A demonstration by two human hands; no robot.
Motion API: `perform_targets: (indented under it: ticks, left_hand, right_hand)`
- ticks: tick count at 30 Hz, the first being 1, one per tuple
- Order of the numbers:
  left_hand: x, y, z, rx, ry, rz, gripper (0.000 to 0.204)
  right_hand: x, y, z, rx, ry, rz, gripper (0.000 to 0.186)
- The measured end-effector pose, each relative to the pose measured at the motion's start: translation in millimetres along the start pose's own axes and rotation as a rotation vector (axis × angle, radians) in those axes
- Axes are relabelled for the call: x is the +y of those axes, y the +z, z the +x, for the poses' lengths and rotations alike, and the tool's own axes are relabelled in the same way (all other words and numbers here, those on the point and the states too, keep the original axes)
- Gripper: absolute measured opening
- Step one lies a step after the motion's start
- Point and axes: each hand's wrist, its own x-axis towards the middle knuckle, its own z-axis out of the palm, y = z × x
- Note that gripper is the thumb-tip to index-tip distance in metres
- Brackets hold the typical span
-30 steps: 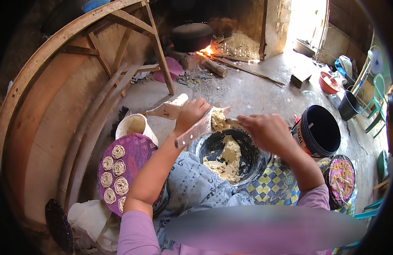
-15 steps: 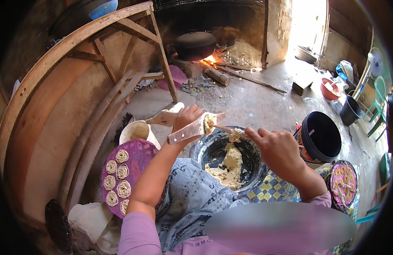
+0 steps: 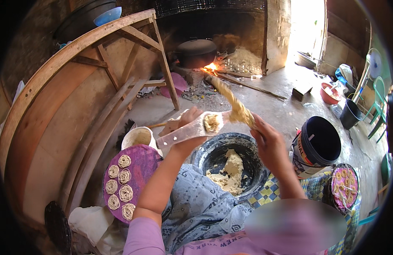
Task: The person kneads dough in a large bowl, adds water, and uses a wooden noodle press to extrude dough into spiral shapes onto a purple tray. They repeatedly fill the press, push the dough through, and arrange the resulting noodle spirals on the tray.
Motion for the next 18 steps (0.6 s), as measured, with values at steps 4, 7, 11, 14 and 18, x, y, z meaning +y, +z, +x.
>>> perform_targets:
  ticks: [4, 7, 11, 14, 18]
  left_hand:
    - [10.9, 10.2, 11.6, 0.007, -0.058, -0.084, 0.020]
    - [-1.4, 3.3, 11.1, 0.120, 0.027, -0.071, 0.020]
    - [-9.2, 2.7, 0.5, 0.154, -0.023, -0.034, 0.021]
    - [-7.8, 17.0, -5.5, -0.001, -0.114, -0.098, 0.022]
    - [-28.1, 30.2, -9.3, 0.192, -0.072, -0.307, 0.028]
  right_hand:
    - [-3.5, 69.4, -19.4, 0.032, 0.008, 0.304, 0.052]
    - [4.0, 69.3, -51.8, -0.128, 0.103, 0.501, 0.053]
    - [23.9, 57.3, -54.8, -0.171, 0.477, 0.741, 0.049]
    - [26.0, 68.3, -47.8, -0.217, 0.576, 0.789, 0.042]
    - [37.8, 87.6, -75.8, -0.350, 0.323, 0.880, 0.041]
